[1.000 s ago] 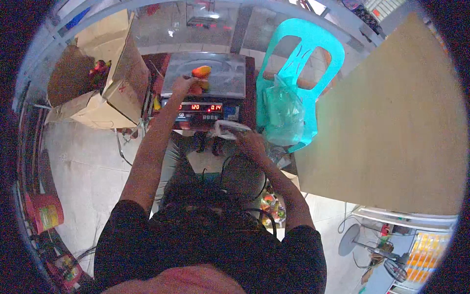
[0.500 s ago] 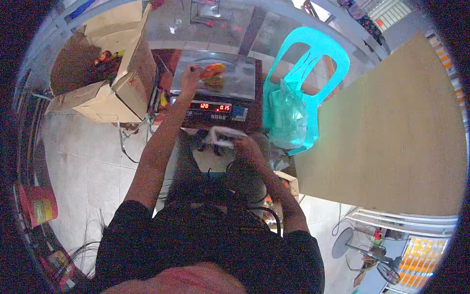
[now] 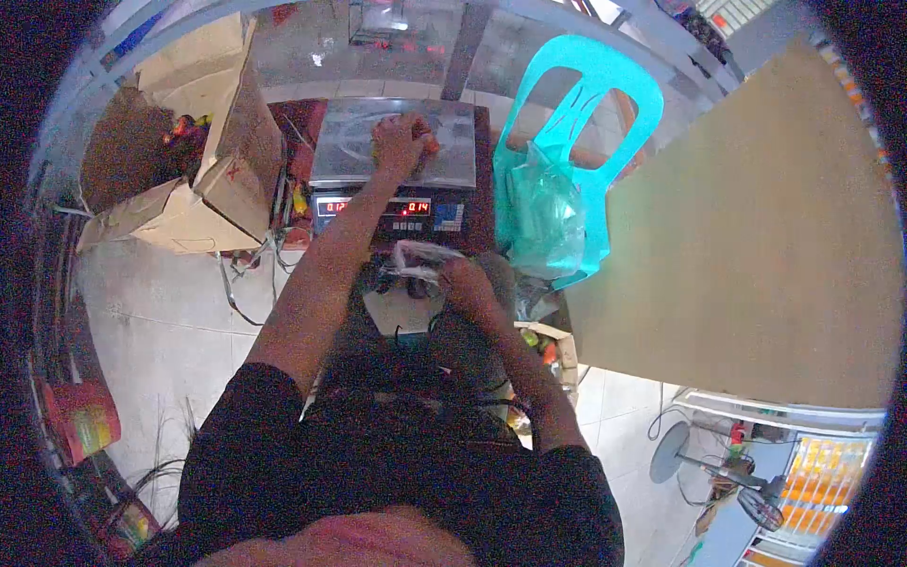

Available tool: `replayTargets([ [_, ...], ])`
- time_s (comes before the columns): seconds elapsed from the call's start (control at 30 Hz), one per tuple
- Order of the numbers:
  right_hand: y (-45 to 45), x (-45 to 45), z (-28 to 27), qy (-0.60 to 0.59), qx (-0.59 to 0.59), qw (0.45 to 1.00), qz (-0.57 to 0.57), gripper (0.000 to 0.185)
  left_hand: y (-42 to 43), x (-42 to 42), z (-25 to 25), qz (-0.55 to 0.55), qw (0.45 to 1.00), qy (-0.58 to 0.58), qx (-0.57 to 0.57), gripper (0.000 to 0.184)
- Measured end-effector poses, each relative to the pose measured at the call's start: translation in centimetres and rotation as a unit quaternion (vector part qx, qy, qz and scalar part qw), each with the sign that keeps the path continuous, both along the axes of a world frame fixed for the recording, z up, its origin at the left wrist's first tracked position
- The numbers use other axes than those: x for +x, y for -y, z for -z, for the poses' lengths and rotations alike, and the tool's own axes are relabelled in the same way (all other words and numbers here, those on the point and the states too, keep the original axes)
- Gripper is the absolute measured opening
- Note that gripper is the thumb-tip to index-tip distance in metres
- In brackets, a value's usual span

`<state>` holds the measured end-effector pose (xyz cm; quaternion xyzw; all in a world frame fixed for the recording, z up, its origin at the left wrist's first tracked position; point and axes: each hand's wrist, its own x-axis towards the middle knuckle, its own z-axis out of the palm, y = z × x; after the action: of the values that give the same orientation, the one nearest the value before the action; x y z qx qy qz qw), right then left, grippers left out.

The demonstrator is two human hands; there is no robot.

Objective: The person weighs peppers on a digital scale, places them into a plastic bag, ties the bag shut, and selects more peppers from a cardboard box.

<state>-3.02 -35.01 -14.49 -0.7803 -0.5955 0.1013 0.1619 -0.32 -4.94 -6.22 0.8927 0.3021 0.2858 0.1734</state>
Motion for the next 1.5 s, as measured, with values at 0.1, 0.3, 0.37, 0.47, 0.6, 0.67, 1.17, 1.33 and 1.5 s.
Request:
replayTargets([
  [0.1, -0.3, 1.3, -0.3, -0.006, -0.058, 0.997, -0.048, 0.017, -0.5, -0.7, 0.5, 0.002, 0.998, 0.041, 0.054, 0.049],
  [0.3, 1.0, 3.3, -0.1, 0.162, -0.034, 0.986, -0.012, 0.024, -1.1, -5.7, -0.7, 0.028, 0.988, 0.153, -0.023, 0.041],
  [0.37, 1.3, 3.2, -0.8, 0.143, -0.021, 0.989, -0.02, 0.027, -0.8, -9.6, -0.9, 0.043, 0.963, 0.257, 0.066, 0.034],
  [0.47, 1.6, 2.4, -2.3, 0.126, -0.022, 0.992, -0.014, 0.026, 2.2, -18.0, -2.8, 0.027, 0.96, 0.277, 0.029, 0.021],
  [0.6, 1.0, 2.2, -2.0, 0.102, -0.081, 0.992, -0.001, 0.023, 5.8, -25.6, 1.5, -0.068, 0.969, 0.235, 0.03, 0.013],
  [0.67, 0.9, 2.2, -1.8, 0.092, -0.049, 0.995, -0.007, 0.022, 7.4, -28.2, 3.3, -0.073, 0.977, 0.202, -0.011, 0.01],
  [1.17, 1.1, 3.0, -0.4, 0.111, -0.008, 0.994, -0.013, 0.026, 7.7, -29.0, 3.9, -0.023, 0.997, 0.078, 0.011, 0.016],
  [1.33, 1.1, 2.8, -1.5, 0.085, -0.04, 0.996, 0.001, 0.03, 8.1, -28.8, 3.0, -0.037, 0.998, 0.059, 0.003, 0.015],
  [1.5, 0.8, 2.1, -2.7, 0.064, -0.005, 0.998, 0.016, 0.032, 8.3, -28.6, 2.6, -0.037, 0.997, 0.058, -0.043, 0.014],
])
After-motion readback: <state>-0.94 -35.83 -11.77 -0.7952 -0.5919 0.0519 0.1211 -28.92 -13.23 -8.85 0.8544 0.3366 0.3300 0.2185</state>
